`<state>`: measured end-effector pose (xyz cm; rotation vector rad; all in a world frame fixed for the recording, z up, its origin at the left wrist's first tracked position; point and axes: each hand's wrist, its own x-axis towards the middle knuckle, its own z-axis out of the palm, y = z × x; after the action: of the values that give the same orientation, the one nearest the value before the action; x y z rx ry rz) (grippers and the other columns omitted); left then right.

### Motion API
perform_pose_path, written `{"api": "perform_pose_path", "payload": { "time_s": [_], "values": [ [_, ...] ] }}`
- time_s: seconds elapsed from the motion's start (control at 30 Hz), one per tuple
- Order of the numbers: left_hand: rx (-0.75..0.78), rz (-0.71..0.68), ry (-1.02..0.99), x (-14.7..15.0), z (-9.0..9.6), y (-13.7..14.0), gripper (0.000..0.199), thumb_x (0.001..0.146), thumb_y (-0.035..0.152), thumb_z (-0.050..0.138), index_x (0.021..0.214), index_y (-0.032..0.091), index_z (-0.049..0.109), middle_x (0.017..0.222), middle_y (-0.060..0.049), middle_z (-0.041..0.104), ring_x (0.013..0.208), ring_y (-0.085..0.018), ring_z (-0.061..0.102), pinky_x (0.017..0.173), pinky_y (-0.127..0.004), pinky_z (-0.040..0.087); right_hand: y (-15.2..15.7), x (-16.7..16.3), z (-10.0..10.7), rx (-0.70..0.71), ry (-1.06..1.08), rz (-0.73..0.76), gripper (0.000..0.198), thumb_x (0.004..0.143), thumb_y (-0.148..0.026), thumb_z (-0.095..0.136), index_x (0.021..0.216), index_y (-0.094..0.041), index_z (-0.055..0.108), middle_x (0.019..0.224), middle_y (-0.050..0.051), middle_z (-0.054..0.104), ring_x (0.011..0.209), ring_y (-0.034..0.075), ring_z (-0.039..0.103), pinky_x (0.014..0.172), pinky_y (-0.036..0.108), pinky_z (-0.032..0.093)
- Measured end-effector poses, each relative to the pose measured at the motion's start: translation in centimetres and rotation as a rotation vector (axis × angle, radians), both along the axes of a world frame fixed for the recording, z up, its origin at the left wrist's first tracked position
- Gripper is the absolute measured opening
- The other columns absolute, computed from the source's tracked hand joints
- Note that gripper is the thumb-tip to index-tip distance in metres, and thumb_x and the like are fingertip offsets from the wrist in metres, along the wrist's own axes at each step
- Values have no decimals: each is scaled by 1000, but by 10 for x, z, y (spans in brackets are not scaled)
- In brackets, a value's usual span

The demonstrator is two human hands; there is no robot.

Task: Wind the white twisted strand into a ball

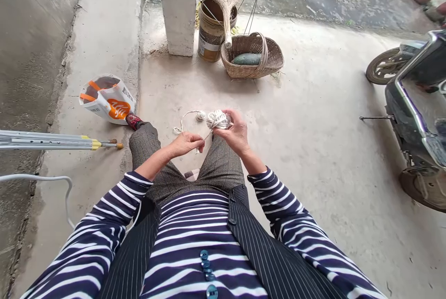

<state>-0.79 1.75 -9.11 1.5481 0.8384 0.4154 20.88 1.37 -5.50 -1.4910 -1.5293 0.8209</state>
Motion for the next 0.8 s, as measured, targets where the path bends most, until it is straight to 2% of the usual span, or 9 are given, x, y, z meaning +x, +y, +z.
{"api": "perform_pose_path", "payload": {
  "time_s": [0.07, 0.13, 0.27, 0.4, 0.53, 0.63, 0.8],
  "values": [
    [-77, -28, -45, -2, 3, -2, 39, 89, 50, 63, 76, 15, 72, 73, -7, 74, 74, -17, 69, 79, -27, 51, 4, 3, -9, 64, -203, -64, 45, 70, -28, 80, 112, -19, 66, 113, 11, 68, 102, 27, 64, 91, 40, 53],
    [-148, -60, -64, -4, 5, -3, 38, 89, 50, 64, 77, 14, 72, 73, -7, 75, 75, -18, 69, 80, -28, 51, 5, 3, -18, 63, -363, -72, 44, 74, -26, 77, 116, -18, 66, 116, 12, 66, 100, 27, 64, 85, 37, 53],
    [-217, -68, -33, -9, 10, -1, 34, 87, 45, 66, 73, 14, 70, 71, -7, 74, 76, -18, 69, 80, -28, 50, 0, 0, -30, -6, -526, 57, 49, 80, -17, 71, 128, -18, 63, 125, 12, 63, 107, 25, 65, 85, 32, 54],
    [-225, -39, 23, -16, 17, 5, 27, 85, 37, 65, 72, 14, 72, 66, -5, 73, 69, -16, 66, 75, -27, 49, -7, -3, -29, -84, -608, 207, 53, 78, -10, 69, 130, -20, 63, 127, 11, 61, 113, 25, 63, 85, 32, 54],
    [-225, -23, 60, -18, 28, 10, 25, 81, 32, 66, 67, 13, 72, 61, -6, 70, 65, -16, 64, 71, -27, 49, -12, -3, -29, -106, -703, 310, 49, 83, -9, 65, 130, -23, 64, 126, 12, 61, 119, 28, 59, 81, 33, 53],
    [-230, 21, 19, -20, 34, 15, 30, 84, 35, 66, 67, 12, 73, 62, -7, 70, 66, -16, 65, 73, -28, 50, -17, 0, -32, -127, -642, 404, 49, 80, -9, 68, 127, -24, 67, 123, 10, 62, 117, 27, 60, 81, 32, 52],
    [-178, 130, -35, -24, 26, 31, 36, 85, 43, 68, 67, 12, 73, 62, -7, 70, 69, -17, 66, 79, -30, 50, -30, 5, -31, -122, -290, 549, 60, 67, -5, 72, 125, -23, 68, 116, 5, 61, 103, 21, 62, 88, 32, 50]
  ]
}}
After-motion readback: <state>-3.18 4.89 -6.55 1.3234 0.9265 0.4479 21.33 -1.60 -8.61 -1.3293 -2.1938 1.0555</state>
